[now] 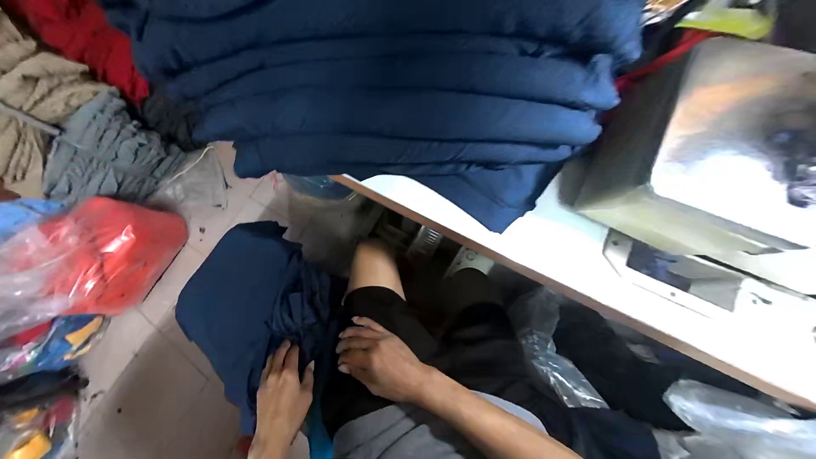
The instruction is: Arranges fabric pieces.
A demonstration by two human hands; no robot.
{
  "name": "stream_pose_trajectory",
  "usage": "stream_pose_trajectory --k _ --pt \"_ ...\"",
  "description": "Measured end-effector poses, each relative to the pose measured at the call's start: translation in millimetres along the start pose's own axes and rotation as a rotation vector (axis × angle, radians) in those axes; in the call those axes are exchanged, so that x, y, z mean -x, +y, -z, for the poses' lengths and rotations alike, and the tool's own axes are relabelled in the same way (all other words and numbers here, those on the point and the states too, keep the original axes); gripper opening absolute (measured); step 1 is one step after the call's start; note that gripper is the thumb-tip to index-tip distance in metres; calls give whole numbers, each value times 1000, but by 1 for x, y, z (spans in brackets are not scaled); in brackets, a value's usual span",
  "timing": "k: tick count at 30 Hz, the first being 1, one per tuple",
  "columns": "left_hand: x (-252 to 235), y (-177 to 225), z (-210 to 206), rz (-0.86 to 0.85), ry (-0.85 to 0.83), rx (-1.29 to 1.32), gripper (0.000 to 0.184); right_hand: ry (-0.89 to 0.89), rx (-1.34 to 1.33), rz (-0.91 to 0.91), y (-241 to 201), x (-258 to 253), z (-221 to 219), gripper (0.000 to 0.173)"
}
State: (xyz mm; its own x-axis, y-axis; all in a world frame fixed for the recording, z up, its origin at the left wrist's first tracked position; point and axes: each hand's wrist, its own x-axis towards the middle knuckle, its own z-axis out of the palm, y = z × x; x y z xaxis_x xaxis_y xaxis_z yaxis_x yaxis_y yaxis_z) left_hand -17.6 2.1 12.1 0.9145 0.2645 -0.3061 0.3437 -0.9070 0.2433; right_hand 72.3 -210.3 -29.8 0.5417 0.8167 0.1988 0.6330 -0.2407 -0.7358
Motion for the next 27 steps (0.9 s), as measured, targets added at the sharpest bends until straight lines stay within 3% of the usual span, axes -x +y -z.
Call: stream_pose_trajectory --k 2,7,11,21,27 --pt "-4 20 8 -35 4 -143 41 3 -35 -6 4 -6 -1 29" --pt "25 94 -1 22 -230 -404 50 -40 -99 15 6 -12 -3 20" --pt "41 97 1 4 -282 -398 46 -43 -127 6 7 -5 2 16" --pt "27 123 -4 165 -342 -263 52 32 -166 3 17 2 8 15" --pt "23 113 -4 173 -368 -262 56 56 -129 -2 13 -2 4 16"
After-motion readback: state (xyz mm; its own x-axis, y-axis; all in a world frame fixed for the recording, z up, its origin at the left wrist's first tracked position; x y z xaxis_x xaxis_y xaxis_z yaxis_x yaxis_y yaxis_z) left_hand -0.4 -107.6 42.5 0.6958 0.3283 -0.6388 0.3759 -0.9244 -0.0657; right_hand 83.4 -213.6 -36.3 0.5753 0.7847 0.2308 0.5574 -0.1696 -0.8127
